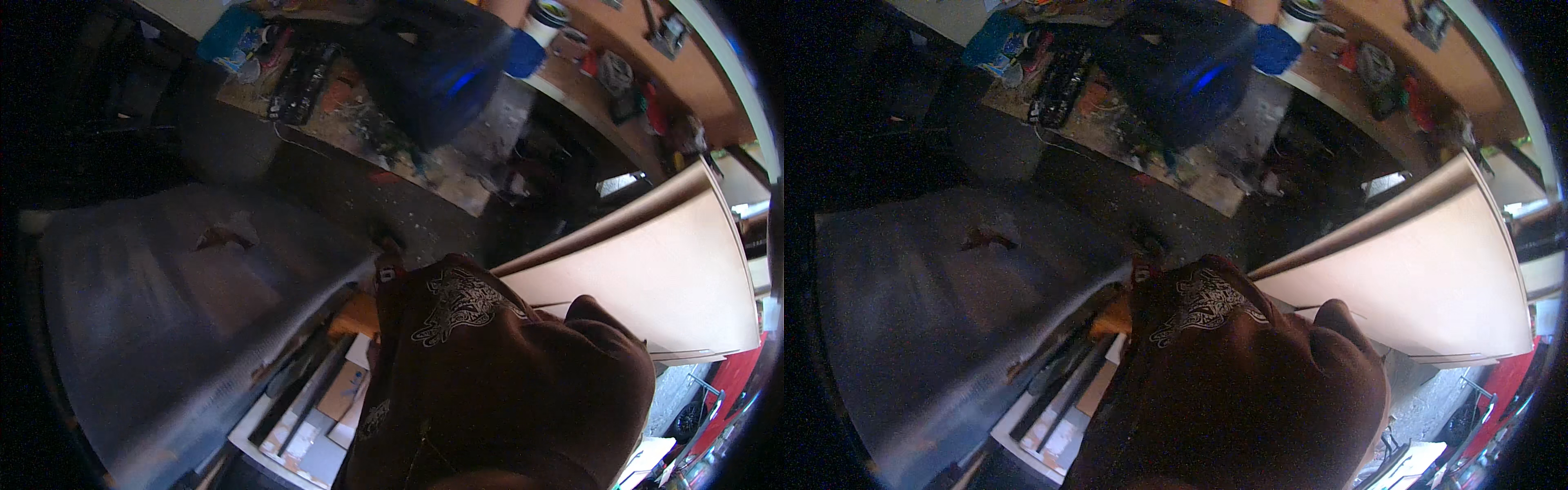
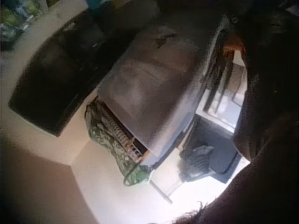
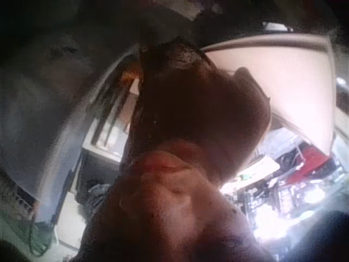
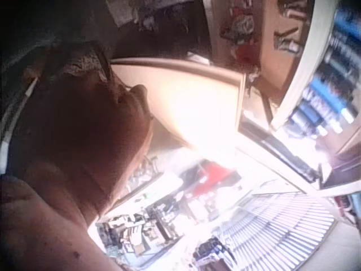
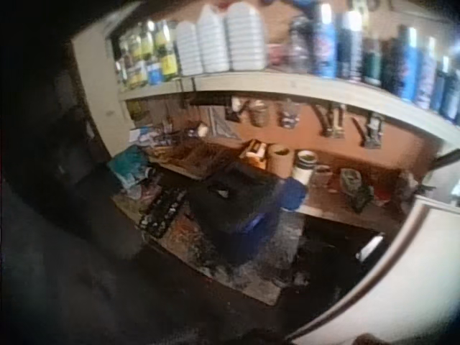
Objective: The person wipes the edges of a wooden picture frame with a cloth, flips it to reveal a mounted artwork, then measures the frame with a tape measure and marks it with a pencil. The person also handles a yellow cord and places it on the frame.
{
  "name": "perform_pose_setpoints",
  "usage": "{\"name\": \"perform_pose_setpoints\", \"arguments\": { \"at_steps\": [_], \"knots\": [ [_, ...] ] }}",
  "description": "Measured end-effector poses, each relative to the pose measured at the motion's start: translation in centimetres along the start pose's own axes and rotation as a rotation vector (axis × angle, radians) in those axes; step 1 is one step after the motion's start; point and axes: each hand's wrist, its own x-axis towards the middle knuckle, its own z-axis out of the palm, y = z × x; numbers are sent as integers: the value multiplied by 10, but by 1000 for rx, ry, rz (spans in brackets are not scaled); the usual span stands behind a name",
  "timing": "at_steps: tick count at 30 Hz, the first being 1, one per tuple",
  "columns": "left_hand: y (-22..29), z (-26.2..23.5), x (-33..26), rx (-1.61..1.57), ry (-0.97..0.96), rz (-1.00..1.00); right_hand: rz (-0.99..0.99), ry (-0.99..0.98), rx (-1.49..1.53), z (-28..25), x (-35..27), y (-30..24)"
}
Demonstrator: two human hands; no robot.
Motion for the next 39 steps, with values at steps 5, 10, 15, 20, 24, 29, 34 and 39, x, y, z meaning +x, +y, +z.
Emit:
{"name": "perform_pose_setpoints", "arguments": {
  "at_steps": [5,10,15,20,24,29,34,39],
  "knots": [
    [121,29,118,-27,-104,33,-62,-109,90,100,16,-114],
    [315,117,215,506,-326,461,-135,-208,212,180,-8,-193],
    [472,249,286,912,-429,911,-384,-275,267,217,-3,-266],
    [537,395,286,1443,-507,1341,-395,-158,426,246,7,-297],
    [540,451,315,1807,-366,1647,-156,-51,844,308,23,-272],
    [538,471,345,1862,-501,1743,-102,47,763,328,-13,-287],
    [554,482,363,1958,-765,1682,52,131,589,301,-50,-398],
    [564,486,392,1743,-994,1851,411,135,944,340,-38,-468]
  ]
}}
